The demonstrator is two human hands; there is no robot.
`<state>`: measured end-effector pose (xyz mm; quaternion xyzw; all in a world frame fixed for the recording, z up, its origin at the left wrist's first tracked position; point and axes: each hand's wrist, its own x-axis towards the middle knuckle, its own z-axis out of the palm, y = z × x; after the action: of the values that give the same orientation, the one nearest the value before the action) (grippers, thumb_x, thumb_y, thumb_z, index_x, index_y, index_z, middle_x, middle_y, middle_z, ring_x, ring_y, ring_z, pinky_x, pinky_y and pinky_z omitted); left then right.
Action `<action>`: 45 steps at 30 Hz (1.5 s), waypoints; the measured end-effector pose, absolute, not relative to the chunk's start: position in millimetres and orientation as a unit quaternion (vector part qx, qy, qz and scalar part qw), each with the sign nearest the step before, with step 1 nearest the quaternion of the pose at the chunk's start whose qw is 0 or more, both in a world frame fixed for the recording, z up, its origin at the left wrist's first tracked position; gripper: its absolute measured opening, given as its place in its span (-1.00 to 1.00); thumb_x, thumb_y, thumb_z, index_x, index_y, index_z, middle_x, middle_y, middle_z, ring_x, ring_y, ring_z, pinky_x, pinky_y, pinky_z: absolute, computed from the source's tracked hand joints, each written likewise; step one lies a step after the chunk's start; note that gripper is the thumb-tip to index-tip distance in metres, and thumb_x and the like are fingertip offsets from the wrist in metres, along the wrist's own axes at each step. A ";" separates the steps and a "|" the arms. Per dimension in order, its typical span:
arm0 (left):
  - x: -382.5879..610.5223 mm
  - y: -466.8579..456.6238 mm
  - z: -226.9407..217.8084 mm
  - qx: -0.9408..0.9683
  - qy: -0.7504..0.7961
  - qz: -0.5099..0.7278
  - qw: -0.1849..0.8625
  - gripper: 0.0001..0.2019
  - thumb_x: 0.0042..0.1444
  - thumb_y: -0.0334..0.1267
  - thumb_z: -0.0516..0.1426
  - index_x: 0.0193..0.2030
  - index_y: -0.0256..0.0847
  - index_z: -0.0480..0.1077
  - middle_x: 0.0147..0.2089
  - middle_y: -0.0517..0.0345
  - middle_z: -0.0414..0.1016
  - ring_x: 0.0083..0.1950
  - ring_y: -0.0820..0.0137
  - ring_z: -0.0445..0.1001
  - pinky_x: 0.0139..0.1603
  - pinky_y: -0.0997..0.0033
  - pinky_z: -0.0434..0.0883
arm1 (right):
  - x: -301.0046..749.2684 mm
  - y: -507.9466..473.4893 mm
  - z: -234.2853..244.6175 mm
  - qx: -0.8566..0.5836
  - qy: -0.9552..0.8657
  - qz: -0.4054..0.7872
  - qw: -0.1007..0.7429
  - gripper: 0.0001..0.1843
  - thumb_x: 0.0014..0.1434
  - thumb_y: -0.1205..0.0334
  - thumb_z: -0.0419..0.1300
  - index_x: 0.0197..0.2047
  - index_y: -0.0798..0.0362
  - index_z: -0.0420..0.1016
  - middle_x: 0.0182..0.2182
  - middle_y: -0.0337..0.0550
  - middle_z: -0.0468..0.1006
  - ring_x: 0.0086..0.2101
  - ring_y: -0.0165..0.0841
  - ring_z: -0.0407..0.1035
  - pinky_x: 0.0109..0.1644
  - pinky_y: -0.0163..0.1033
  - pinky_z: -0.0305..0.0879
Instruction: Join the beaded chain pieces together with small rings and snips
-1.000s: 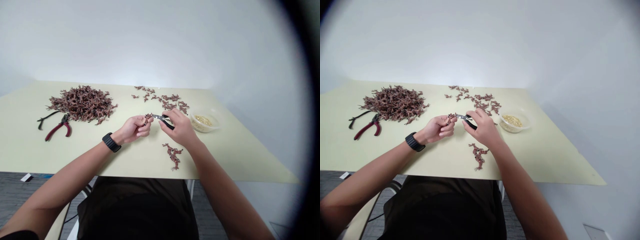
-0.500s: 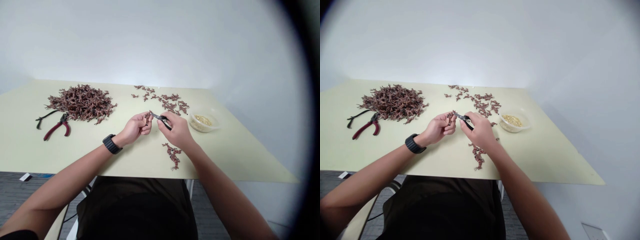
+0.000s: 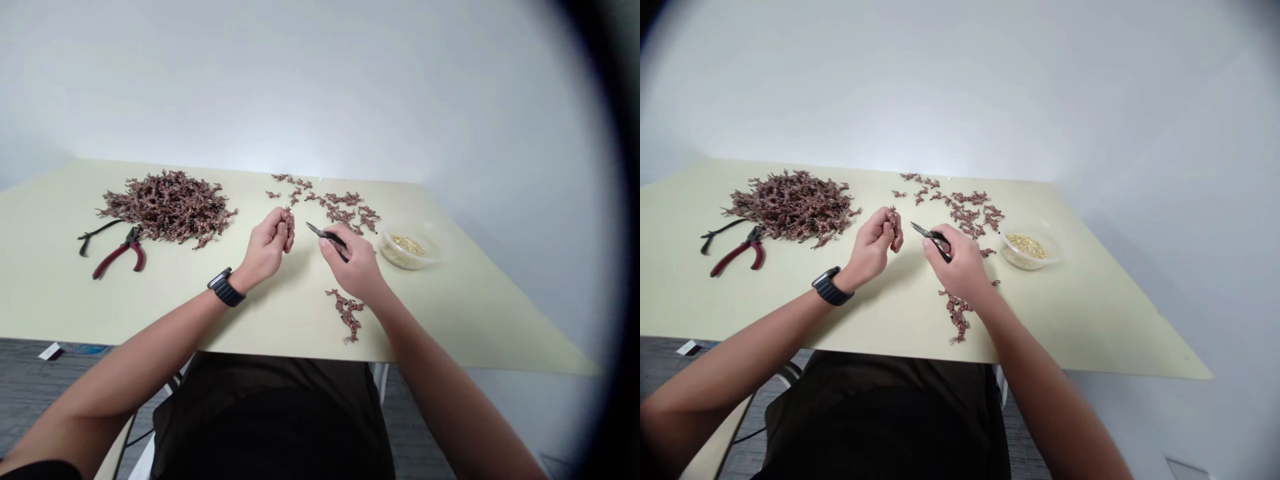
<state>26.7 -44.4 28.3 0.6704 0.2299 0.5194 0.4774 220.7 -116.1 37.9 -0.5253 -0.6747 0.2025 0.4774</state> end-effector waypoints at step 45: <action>-7.3 3.4 30.2 0.809 0.340 0.410 0.250 -0.87 0.33 -0.37 0.12 -0.28 -0.23 0.44 -0.15 -0.01 0.49 -0.18 0.32 0.38 -0.04 0.32 0.29 | 254.5 -95.7 17.1 -0.655 -0.647 0.087 0.381 -0.61 0.33 -0.18 0.18 -0.07 -0.03 0.52 -0.22 -0.07 0.54 -0.26 -0.18 0.38 -0.20 -0.10 0.26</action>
<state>-7.3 3.4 30.2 0.8087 0.3398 0.4097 0.2505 254.5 -95.7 17.1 -0.6550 -0.6470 0.0867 0.3807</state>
